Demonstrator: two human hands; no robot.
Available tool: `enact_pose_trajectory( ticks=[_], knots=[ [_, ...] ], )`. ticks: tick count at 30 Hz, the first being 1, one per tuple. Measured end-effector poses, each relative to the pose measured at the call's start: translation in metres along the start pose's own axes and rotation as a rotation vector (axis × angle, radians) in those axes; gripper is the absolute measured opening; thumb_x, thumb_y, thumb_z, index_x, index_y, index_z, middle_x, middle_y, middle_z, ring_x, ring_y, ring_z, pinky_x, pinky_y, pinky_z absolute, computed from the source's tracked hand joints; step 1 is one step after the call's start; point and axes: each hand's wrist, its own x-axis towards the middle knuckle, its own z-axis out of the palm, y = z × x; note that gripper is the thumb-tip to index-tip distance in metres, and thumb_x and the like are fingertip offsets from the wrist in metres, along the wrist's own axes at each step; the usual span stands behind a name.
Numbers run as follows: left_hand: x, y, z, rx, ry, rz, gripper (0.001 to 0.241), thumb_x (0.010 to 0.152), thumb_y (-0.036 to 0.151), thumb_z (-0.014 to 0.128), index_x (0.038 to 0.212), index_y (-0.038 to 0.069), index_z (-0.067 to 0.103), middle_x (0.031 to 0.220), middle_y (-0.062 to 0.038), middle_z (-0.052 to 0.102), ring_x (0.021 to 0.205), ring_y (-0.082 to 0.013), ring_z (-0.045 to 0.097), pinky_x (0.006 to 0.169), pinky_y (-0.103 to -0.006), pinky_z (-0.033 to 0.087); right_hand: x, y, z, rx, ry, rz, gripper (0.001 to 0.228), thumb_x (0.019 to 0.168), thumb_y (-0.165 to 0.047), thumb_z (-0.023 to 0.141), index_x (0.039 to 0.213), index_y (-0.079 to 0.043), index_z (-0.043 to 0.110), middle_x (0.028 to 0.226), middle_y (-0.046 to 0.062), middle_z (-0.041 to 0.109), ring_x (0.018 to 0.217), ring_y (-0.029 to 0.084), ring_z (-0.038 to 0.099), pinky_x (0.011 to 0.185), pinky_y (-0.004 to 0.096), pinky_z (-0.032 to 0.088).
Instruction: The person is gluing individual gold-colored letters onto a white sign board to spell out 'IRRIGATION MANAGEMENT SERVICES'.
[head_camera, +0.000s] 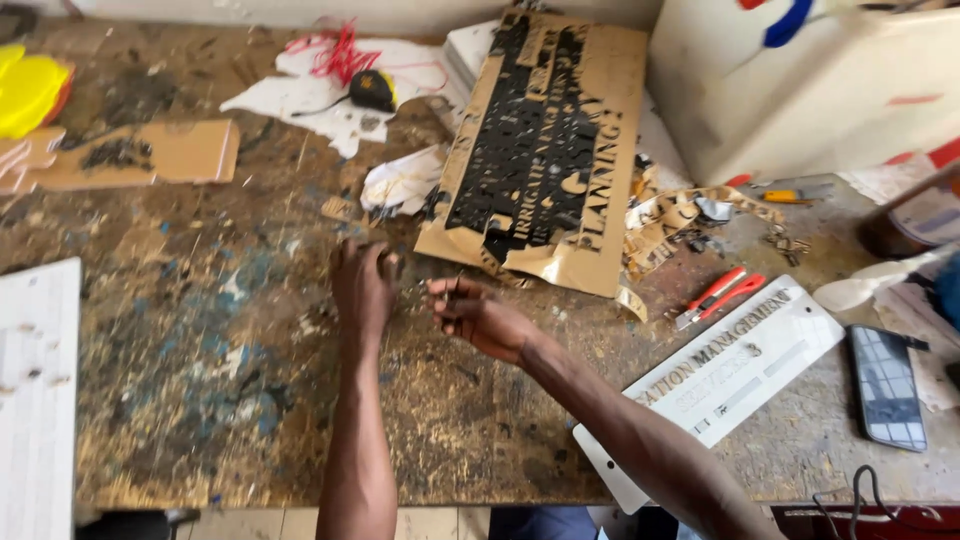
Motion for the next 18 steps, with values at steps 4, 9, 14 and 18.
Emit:
enact_pose_trajectory(
  ticks=[4, 9, 14, 18],
  knots=[
    [-0.009, -0.002, 0.006, -0.005, 0.062, 0.03, 0.017, 0.119, 0.022, 0.068, 0.113, 0.009, 0.077, 0.11, -0.012, 0.06, 0.106, -0.0368, 0.069, 0.103, -0.0514, 0.056, -0.01, 0.01, -0.018, -0.004, 0.035, -0.017, 0.03, 0.104, 0.005, 0.074, 0.134, 0.003, 0.072, 0.104, 0.01, 0.076, 0.092, 0.022, 0.084, 0.069, 0.024, 0.071],
    [-0.005, -0.007, 0.018, 0.059, -0.006, -0.032, 0.018, 0.107, 0.008, 0.074, 0.124, 0.007, 0.081, 0.131, -0.017, 0.076, 0.121, -0.034, 0.067, 0.104, -0.0472, 0.056, -0.039, -0.017, -0.018, 0.058, 0.019, 0.081, 0.019, 0.115, 0.006, 0.058, 0.123, -0.004, 0.072, 0.111, 0.01, 0.074, 0.09, 0.016, 0.073, 0.072, 0.025, 0.063],
    [-0.005, -0.011, 0.013, 0.023, -0.042, -0.052, 0.02, 0.107, 0.006, 0.073, 0.126, 0.006, 0.082, 0.133, -0.019, 0.076, 0.122, -0.036, 0.068, 0.108, -0.051, 0.056, -0.048, -0.01, -0.032, 0.048, 0.042, 0.046, 0.017, 0.115, 0.006, 0.06, 0.121, -0.005, 0.072, 0.11, 0.01, 0.074, 0.09, 0.017, 0.073, 0.072, 0.026, 0.061],
    [-0.004, -0.015, 0.011, -0.027, -0.019, -0.005, 0.009, 0.104, 0.004, 0.076, 0.11, 0.006, 0.082, 0.116, -0.019, 0.074, 0.11, -0.039, 0.066, 0.096, -0.0545, 0.054, -0.061, -0.009, -0.041, 0.033, 0.125, 0.072, 0.015, 0.114, 0.004, 0.063, 0.12, -0.006, 0.072, 0.104, 0.008, 0.072, 0.088, 0.017, 0.072, 0.071, 0.027, 0.058]
  ],
)
